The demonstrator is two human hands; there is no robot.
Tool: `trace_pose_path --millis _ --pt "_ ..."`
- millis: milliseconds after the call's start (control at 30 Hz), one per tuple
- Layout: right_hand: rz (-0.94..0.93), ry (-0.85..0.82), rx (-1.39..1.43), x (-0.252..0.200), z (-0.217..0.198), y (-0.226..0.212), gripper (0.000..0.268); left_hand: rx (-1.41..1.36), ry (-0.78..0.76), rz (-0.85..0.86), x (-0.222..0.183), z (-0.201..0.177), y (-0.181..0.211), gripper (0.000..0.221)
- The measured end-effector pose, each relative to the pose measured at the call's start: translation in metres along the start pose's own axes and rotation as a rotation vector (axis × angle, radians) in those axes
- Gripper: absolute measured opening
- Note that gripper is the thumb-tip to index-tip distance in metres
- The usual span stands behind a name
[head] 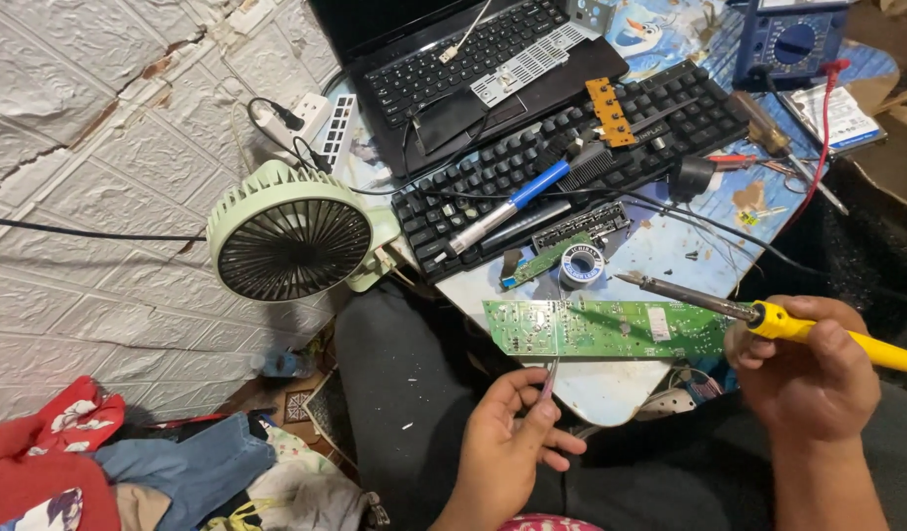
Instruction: Soldering electronic components onto a circuit board and testing the connections with a multimeter.
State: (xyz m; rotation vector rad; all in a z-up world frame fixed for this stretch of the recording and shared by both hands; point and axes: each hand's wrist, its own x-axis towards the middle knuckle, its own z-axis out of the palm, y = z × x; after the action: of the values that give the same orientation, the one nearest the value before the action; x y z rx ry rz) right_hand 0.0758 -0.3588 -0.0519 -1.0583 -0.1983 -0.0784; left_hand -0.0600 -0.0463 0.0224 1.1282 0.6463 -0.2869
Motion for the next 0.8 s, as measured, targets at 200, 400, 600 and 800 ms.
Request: trace_pose_path --millis 200,400,600,800 --pt "-0.024 -0.091 0.042 0.001 0.008 -0.008 0.027 0.067 -0.020 0.017 0.000 0.000 -0.001 0.067" --pt "0.033 -0.059 -0.179 -0.015 0.024 -0.029 0.038 0.084 -0.046 0.025 0.002 -0.001 -0.005 0.066" --pt "0.102 -0.029 -0.247 -0.039 0.025 -0.026 0.031 0.072 -0.036 0.033 0.005 -0.002 -0.009 0.067" --pt "0.112 -0.004 -0.074 -0.044 0.021 -0.015 0.032 0.122 0.022 0.069 0.001 0.005 -0.007 0.060"
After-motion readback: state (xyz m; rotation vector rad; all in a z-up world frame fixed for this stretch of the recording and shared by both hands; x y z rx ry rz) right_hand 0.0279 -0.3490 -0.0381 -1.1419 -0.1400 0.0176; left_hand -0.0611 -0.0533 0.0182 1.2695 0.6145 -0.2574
